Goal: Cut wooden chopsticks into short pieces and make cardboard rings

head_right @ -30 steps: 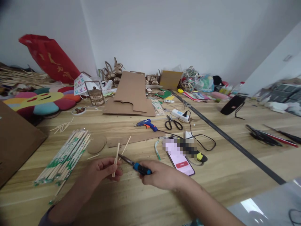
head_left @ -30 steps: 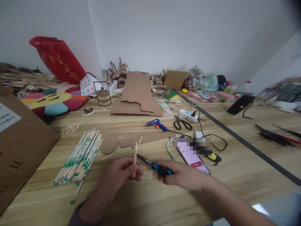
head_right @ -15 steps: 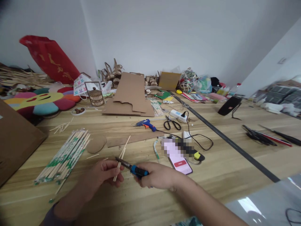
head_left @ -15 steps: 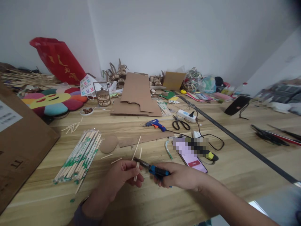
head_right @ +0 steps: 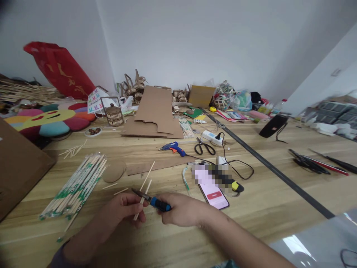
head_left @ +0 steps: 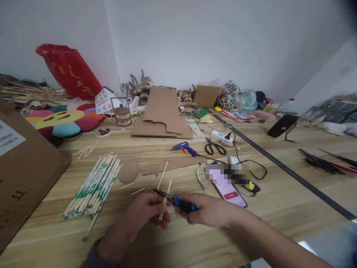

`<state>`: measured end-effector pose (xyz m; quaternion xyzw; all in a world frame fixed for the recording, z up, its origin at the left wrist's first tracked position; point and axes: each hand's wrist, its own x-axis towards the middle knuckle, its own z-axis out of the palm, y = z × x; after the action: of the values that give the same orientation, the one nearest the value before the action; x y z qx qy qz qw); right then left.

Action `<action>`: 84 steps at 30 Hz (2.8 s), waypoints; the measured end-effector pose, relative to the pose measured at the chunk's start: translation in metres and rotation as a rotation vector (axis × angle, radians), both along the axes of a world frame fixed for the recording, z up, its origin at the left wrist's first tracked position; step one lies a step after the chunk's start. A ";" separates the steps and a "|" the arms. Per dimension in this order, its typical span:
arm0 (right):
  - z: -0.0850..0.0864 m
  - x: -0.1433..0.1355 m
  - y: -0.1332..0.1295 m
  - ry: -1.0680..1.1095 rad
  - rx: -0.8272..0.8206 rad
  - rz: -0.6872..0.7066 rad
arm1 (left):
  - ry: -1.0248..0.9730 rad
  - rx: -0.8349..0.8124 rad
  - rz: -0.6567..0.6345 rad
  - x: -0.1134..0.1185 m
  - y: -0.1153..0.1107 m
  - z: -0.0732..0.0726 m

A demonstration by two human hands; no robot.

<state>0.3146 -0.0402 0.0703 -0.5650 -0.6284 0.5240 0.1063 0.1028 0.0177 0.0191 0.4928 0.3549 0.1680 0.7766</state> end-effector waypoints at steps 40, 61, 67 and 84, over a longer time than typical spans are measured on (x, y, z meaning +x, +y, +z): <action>-0.046 -0.021 0.023 -0.019 0.436 -0.076 | 0.148 0.227 0.037 -0.013 0.025 0.005; -0.040 -0.011 0.025 0.293 0.129 -0.075 | -0.032 0.053 0.092 -0.007 0.017 0.007; -0.038 -0.012 0.025 0.259 0.149 -0.079 | -0.036 0.019 0.089 -0.005 0.015 0.009; -0.045 -0.024 0.021 0.173 0.448 -0.087 | -0.009 0.169 0.128 -0.006 0.011 0.013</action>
<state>0.2905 -0.0195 0.0248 -0.5069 -0.6926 0.4129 0.3048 0.0971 0.0288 0.0324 0.5322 0.3666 0.2488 0.7214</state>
